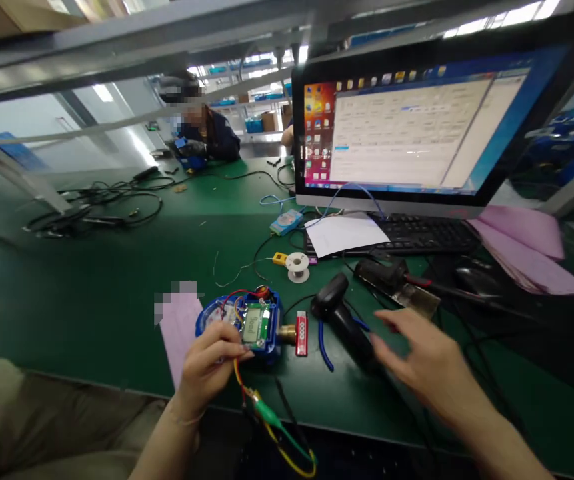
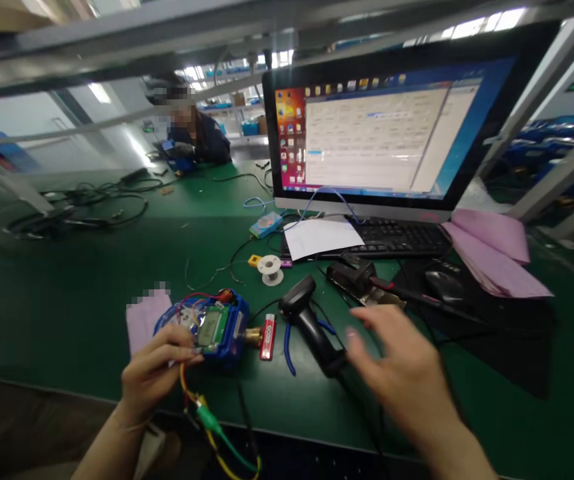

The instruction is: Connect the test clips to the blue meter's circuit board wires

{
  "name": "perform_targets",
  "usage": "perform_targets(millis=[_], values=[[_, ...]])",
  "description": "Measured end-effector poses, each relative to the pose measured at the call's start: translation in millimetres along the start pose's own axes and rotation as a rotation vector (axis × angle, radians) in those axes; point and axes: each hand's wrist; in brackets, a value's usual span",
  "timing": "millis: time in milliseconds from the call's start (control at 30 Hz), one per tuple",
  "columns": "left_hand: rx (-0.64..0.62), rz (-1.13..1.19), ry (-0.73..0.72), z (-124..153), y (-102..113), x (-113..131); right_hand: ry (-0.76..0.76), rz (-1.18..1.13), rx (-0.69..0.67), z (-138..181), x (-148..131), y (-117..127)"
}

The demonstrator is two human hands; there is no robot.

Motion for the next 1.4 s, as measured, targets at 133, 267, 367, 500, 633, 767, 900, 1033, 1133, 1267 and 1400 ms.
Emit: perform_targets(millis=[133, 267, 367, 500, 633, 767, 900, 1033, 1133, 1267, 1400], values=[[0.006, -0.005, 0.012, 3.0, -1.4, -0.2, -0.032, 0.161, -0.268, -9.3, -45.0, -77.9], [0.009, -0.005, 0.015, 3.5, -2.0, -0.5, -0.199, 0.134, -0.468, -27.1, -30.7, -96.4], [0.002, -0.008, 0.021, 3.2, -2.1, -0.2, -0.131, -0.155, -0.46, -37.9, -25.4, -74.6], [0.004, -0.02, 0.02, 2.3, -2.4, 0.0, 0.075, -0.606, -0.638, -43.7, -29.9, -46.3], [0.004, -0.029, 0.035, 1.7, -2.6, -0.5, 0.211, -0.586, -0.723, -42.5, -33.6, -48.7], [0.01, -0.019, 0.036, 1.9, -2.0, 0.6, 0.215, -0.582, -0.687, -39.1, -30.8, -63.7], [0.015, -0.013, 0.041, 2.2, -2.1, 1.8, 0.236, -0.601, -0.674, -38.7, -24.9, -70.5], [0.008, -0.015, 0.041, 2.2, -3.2, 0.9, 0.263, -0.599, -0.662, -39.6, -23.5, -72.0], [0.0, -0.017, 0.037, 2.5, -3.5, 0.2, 0.256, -0.591, -0.661, -38.9, -24.4, -72.9], [0.005, -0.016, 0.035, 3.6, -2.3, 0.0, 0.254, -0.598, -0.66, -38.4, -24.8, -67.9], [-0.014, -0.009, 0.045, 5.1, -1.3, -1.2, 0.156, -0.447, -0.65, -37.6, -22.5, -57.6]])
Point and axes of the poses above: each hand's wrist, its own z-axis away from the middle knuckle, its own y-axis out of the back of the hand, x = y × z, and after that the axes turned 1 degree about y, right-handed
